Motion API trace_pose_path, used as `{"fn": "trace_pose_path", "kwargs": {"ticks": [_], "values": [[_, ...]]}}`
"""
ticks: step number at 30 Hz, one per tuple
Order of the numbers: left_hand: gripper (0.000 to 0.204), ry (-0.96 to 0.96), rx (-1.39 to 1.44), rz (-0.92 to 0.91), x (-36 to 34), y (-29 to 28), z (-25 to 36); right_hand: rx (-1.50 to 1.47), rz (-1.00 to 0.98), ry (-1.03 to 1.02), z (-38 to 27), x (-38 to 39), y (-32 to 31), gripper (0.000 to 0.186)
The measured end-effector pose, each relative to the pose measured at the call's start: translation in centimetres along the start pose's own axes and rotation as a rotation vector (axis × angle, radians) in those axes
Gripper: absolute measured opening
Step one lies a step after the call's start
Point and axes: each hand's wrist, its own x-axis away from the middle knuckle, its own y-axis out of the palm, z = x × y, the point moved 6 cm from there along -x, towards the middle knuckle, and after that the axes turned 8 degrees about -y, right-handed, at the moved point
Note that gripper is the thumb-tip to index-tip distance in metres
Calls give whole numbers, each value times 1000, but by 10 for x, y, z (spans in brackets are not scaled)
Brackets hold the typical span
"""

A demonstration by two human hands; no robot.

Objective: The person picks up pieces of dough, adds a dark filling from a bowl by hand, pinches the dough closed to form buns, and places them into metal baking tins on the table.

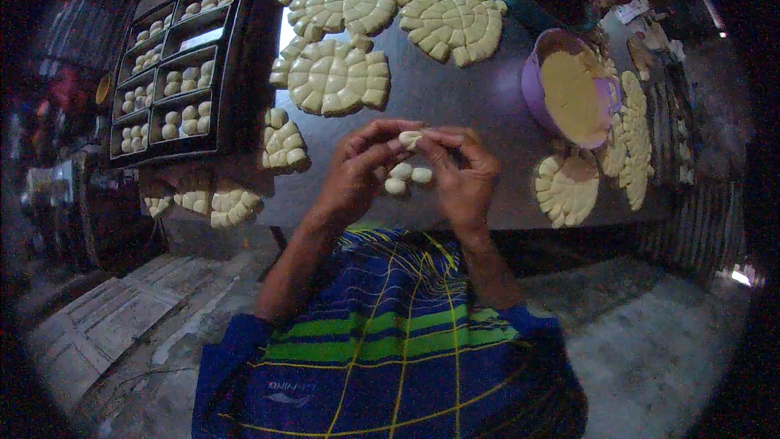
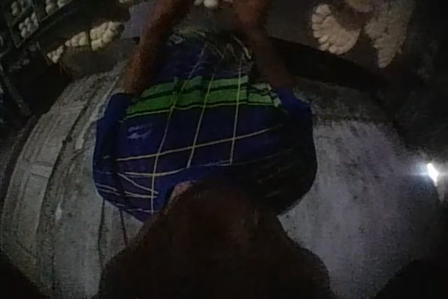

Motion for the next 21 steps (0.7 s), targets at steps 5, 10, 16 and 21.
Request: {"fn": "trace_pose_path", "kwargs": {"ticks": [5, 10, 16, 21], "values": [[34, 56, -174, 218, -1, 3, -13, 205, -50, -116, -4, 3, -3, 18], [30, 51, -95, 273, -4, -2, -14, 91, -138, -194, -5, 7, 4, 28], [28, 53, -394, 219, 0, 1, -8, 389, -381, -566, -3, 4, 0, 31], [30, 181, -614, 113, 0, 8, 2, 288, -329, -268, 5, -5, -8, 24]]}}
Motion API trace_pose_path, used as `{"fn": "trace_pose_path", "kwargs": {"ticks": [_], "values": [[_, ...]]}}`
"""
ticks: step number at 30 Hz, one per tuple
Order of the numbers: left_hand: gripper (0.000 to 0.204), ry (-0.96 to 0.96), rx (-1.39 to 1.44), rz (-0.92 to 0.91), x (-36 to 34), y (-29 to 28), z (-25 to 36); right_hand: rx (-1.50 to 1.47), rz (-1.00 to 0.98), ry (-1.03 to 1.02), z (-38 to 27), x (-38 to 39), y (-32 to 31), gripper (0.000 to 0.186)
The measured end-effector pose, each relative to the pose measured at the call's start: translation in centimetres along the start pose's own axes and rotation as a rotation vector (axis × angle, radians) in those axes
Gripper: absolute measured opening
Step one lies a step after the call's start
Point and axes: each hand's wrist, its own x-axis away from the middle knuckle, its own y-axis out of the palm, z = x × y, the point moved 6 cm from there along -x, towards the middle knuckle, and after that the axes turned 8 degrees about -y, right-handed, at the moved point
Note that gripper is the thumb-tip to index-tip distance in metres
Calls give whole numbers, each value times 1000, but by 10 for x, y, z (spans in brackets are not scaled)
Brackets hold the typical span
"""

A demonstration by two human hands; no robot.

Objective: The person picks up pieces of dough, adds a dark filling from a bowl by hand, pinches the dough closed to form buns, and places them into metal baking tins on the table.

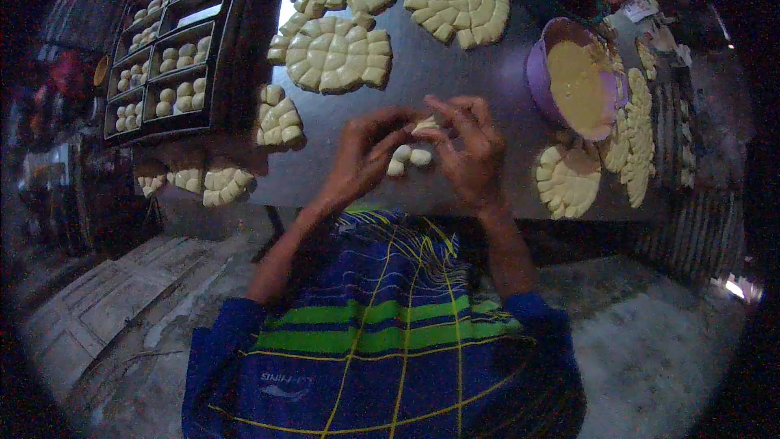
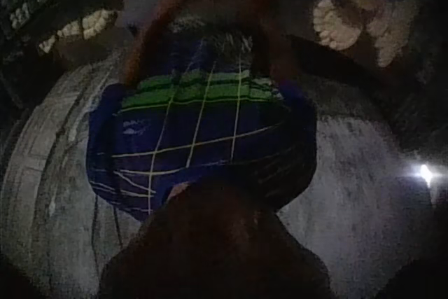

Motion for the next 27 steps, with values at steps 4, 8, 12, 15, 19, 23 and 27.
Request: {"fn": "trace_pose_path", "kwargs": {"ticks": [4, 8, 12, 15, 19, 23, 27], "values": [[30, -9, 25, -107, -2, -3, -2, -105, -12, 130, 3, -6, -2, 16], [29, 19, -29, -110, -2, 0, -9, -214, -131, 275, 11, -1, 4, 12], [23, -93, 42, -155, 1, 2, -28, -270, -218, 277, 18, 7, 4, 12], [20, -71, 8, -184, 1, 3, -33, -267, -271, 197, 18, 13, 3, 12], [24, 13, 117, -177, -2, 9, -30, -334, -225, 407, 30, 24, 9, 15], [41, 21, 336, -250, -5, 20, -24, -455, -72, 589, 40, 33, 14, 27], [54, -92, 330, -322, -8, 23, -25, -564, -39, 485, 42, 35, 13, 35]]}}
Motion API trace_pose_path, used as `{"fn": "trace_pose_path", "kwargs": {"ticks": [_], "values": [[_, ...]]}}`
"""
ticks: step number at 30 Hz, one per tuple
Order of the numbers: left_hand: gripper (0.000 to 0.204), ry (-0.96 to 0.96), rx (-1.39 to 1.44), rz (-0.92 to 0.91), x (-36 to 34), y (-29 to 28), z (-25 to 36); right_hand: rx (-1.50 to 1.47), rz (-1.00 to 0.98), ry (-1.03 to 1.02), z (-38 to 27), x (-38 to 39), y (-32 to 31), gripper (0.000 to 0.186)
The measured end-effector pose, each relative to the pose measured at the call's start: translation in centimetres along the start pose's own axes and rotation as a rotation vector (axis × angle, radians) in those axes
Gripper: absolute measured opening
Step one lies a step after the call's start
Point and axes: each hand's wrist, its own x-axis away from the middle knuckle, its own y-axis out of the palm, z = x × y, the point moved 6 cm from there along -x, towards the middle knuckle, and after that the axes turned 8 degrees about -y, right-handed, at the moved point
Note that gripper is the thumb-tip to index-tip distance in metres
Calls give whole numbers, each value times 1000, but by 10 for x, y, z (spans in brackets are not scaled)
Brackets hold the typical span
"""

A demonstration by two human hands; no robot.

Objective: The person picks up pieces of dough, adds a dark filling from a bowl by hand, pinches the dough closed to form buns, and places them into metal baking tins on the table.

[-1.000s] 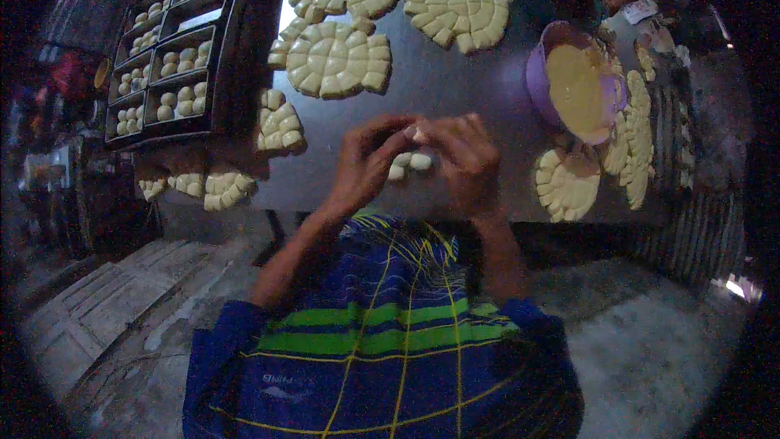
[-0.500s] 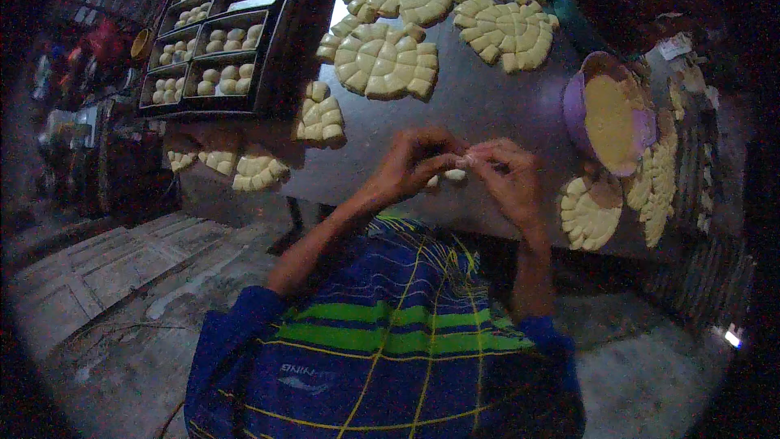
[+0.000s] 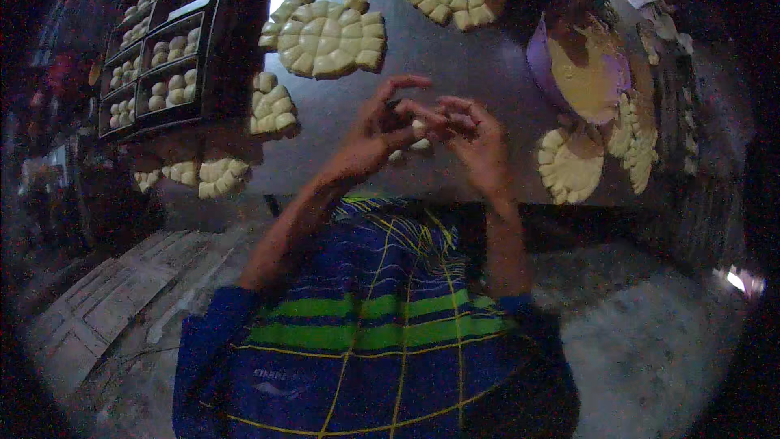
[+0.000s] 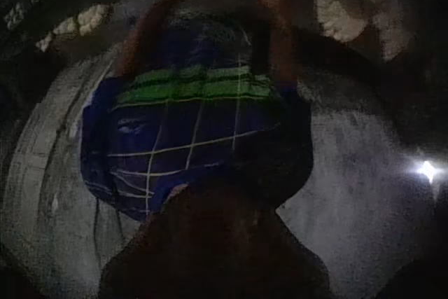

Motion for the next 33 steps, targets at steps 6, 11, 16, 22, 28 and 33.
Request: {"fn": "trace_pose_path", "kwargs": {"ticks": [6, 11, 16, 22, 28, 33], "values": [[46, 139, -206, 176, 5, -40, 17, 362, -291, -5, 32, 26, 3, 31], [46, 49, -841, 173, 27, -74, -9, 826, -231, -473, 68, 59, 35, 20], [57, 47, -1240, 207, 31, -78, -62, 958, 21, -574, 106, 71, 49, 25], [66, 128, -1324, 194, 30, -77, -76, 862, 68, -551, 95, 71, 46, 44], [60, 99, -1429, 116, 19, -78, -80, 791, -43, -430, 80, 28, 49, 70], [54, 85, -1380, 72, 15, -88, -93, 848, -345, -501, 109, 17, 69, 67]]}}
